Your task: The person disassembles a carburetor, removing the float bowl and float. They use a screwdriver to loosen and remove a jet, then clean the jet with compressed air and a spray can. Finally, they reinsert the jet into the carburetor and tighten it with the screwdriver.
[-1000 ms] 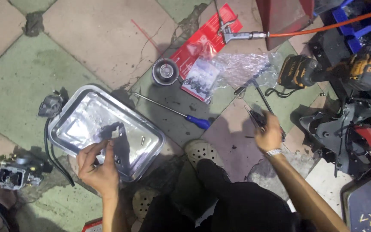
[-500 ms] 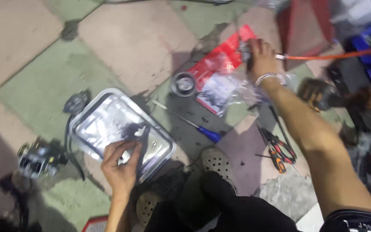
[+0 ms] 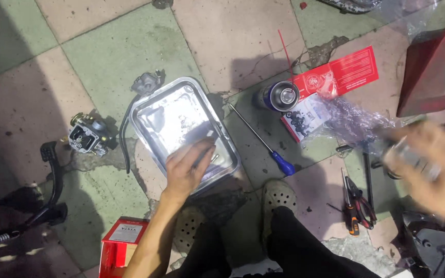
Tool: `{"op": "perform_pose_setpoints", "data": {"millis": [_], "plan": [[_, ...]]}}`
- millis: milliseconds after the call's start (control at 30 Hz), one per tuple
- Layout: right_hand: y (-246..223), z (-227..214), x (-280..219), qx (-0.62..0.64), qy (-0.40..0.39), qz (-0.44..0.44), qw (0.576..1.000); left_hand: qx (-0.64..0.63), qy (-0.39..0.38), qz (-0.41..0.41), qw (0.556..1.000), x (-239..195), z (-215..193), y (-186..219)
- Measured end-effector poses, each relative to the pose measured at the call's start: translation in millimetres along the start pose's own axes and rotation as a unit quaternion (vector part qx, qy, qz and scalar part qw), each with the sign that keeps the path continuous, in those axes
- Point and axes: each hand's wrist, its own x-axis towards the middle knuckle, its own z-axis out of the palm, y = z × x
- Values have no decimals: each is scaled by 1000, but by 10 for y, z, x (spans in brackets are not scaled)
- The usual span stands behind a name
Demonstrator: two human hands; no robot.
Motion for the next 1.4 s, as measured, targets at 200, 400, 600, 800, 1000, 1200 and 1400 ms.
{"op": "perform_pose_setpoints", "data": {"millis": [200,400,600,800,1000,1200,1400], "plan": [[-1169,363,27,175,-129,-78,973,-70,22,8,997,147,13,100],[-1599,333,201,214,-113,-59,968,-63,35,38,997,370,-85,284],[-1670,223,164,164,-42,-29,985,-81,55,112,989,759,-118,422],[-1621,158,44,134,36,-25,990,-66,38,167,983,1164,-164,549],[-1554,101,-1,107,79,3,991,21,22,246,969,1539,-90,637],[-1592,67,37,87,116,25,989,34,30,322,946,1794,108,589],[-1576,54,39,79,139,51,986,44,-1,327,944,1957,121,676]]}}
